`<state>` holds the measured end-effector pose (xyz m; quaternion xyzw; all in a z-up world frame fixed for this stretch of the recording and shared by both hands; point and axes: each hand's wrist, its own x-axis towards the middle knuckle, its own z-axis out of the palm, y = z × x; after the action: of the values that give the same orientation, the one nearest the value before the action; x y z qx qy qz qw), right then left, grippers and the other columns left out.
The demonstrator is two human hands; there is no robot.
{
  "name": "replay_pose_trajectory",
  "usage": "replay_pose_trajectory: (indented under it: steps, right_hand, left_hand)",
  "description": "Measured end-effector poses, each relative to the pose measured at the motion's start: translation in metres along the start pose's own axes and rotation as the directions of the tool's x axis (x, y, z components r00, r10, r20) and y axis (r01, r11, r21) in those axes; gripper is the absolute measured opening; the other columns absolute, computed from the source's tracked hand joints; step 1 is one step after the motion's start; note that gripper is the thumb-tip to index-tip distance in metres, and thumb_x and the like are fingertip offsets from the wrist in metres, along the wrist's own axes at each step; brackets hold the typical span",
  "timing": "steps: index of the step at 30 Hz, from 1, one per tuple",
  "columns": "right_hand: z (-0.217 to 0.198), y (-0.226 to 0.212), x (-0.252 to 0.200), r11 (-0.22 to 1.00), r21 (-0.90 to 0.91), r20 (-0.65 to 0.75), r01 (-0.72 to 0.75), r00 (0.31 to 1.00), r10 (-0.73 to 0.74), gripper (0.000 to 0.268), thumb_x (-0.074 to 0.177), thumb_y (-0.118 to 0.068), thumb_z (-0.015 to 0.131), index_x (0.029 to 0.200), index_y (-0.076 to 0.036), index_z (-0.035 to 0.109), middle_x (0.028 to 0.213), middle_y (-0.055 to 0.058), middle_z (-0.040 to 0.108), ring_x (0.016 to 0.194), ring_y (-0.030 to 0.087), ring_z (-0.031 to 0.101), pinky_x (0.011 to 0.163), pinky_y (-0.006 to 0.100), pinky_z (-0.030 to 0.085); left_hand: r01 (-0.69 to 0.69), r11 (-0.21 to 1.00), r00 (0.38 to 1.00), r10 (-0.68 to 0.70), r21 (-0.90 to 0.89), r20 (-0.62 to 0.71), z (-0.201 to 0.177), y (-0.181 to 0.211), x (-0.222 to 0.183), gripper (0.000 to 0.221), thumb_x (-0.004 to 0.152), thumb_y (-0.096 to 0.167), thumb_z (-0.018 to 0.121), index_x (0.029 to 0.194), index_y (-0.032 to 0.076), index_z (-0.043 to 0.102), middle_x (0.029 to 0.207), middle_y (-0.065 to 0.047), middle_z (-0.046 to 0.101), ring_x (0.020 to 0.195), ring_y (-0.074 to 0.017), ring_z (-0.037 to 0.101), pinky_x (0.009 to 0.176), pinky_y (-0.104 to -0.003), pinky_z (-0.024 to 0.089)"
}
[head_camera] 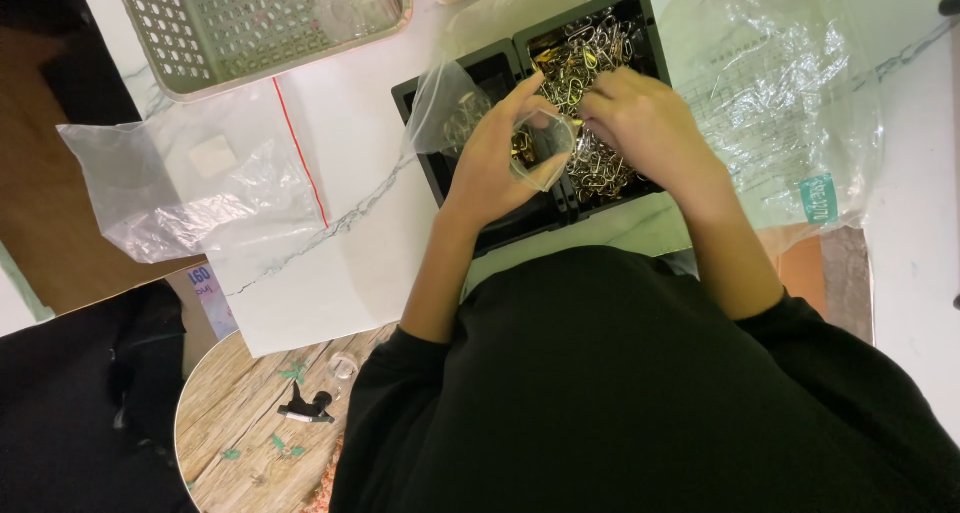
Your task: The person is sorting through a bin of gold-colored lobster-claw keychain clips and placing them into a small plastic zip-top bag.
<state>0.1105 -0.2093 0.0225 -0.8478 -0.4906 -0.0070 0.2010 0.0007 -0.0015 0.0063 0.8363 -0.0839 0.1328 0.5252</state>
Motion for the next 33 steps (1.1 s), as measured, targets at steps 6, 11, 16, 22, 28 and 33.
replay_pose_trajectory:
  steps: [6, 11, 16, 22, 28, 33]
  right_hand:
    - [-0.019, -0.004, -0.002, 0.997, 0.003, -0.065, -0.079, 0.995, 0.079, 0.018, 0.093, -0.007, 0.078, 0.106, -0.003, 0.066, 0.102, 0.008, 0.062, 0.097, 0.028, 0.065, 0.078, 0.038, 0.054]
    - [-0.016, -0.015, -0.005, 0.991, 0.133, 0.058, 0.023, 0.998, -0.031, 0.037, 0.076, -0.009, 0.083, 0.109, -0.004, 0.067, 0.107, 0.01, 0.063, 0.102, 0.031, 0.064, 0.083, 0.041, 0.055]
    - [-0.007, -0.031, -0.009, 0.983, 0.181, 0.209, -0.018, 0.978, -0.021, 0.065, 0.06, -0.011, 0.088, 0.12, 0.003, 0.067, 0.114, 0.016, 0.059, 0.105, 0.035, 0.059, 0.088, 0.043, 0.053]
    - [0.023, -0.002, -0.019, 0.994, 0.103, 0.16, -0.029, 0.987, 0.012, 0.016, 0.083, -0.007, 0.08, 0.093, -0.006, 0.067, 0.102, 0.006, 0.06, 0.098, 0.023, 0.063, 0.08, 0.037, 0.057]
    - [0.011, 0.01, -0.007, 0.987, -0.157, -0.016, -0.037, 0.999, 0.035, 0.011, 0.09, -0.005, 0.075, 0.099, -0.006, 0.068, 0.104, 0.007, 0.058, 0.103, 0.024, 0.062, 0.076, 0.035, 0.055]
    - [-0.007, 0.003, -0.006, 0.995, -0.096, -0.018, -0.013, 1.0, 0.011, 0.016, 0.088, -0.002, 0.076, 0.103, -0.004, 0.071, 0.112, 0.007, 0.061, 0.107, 0.024, 0.061, 0.085, 0.035, 0.056]
  left_hand:
    - [-0.017, 1.0, 1.0, 0.017, 0.022, -0.01, 0.001, 0.0, 0.0, 0.086, 0.09, 0.02, 0.088, 0.157, 0.008, 0.035, 0.127, -0.005, 0.067, 0.111, -0.0196, 0.067, 0.108, -0.035, 0.054]
    - [-0.02, 1.0, 1.0, 0.02, -0.012, -0.01, 0.001, 0.0, 0.0, 0.085, 0.091, 0.019, 0.088, 0.157, 0.008, 0.035, 0.127, -0.005, 0.066, 0.11, -0.0188, 0.067, 0.107, -0.034, 0.055]
    - [-0.033, 0.999, 0.999, 0.033, 0.019, -0.031, 0.003, 0.002, 0.001, 0.084, 0.092, 0.016, 0.087, 0.157, 0.008, 0.036, 0.127, -0.005, 0.066, 0.111, -0.0188, 0.067, 0.109, -0.035, 0.055]
    - [-0.044, 0.999, 0.999, 0.045, 0.012, -0.019, 0.004, -0.003, 0.0, 0.087, 0.09, 0.016, 0.089, 0.157, 0.007, 0.034, 0.125, -0.004, 0.067, 0.11, -0.019, 0.067, 0.109, -0.035, 0.054]
    - [-0.023, 1.0, 1.0, 0.023, -0.017, -0.017, 0.005, -0.002, 0.0, 0.088, 0.09, 0.015, 0.09, 0.157, 0.008, 0.034, 0.125, -0.005, 0.067, 0.109, -0.0197, 0.067, 0.106, -0.034, 0.055]
    - [-0.039, 0.999, 0.999, 0.039, -0.002, -0.029, 0.005, -0.002, 0.002, 0.087, 0.09, 0.014, 0.09, 0.157, 0.008, 0.034, 0.125, -0.005, 0.067, 0.108, -0.0195, 0.067, 0.106, -0.034, 0.056]
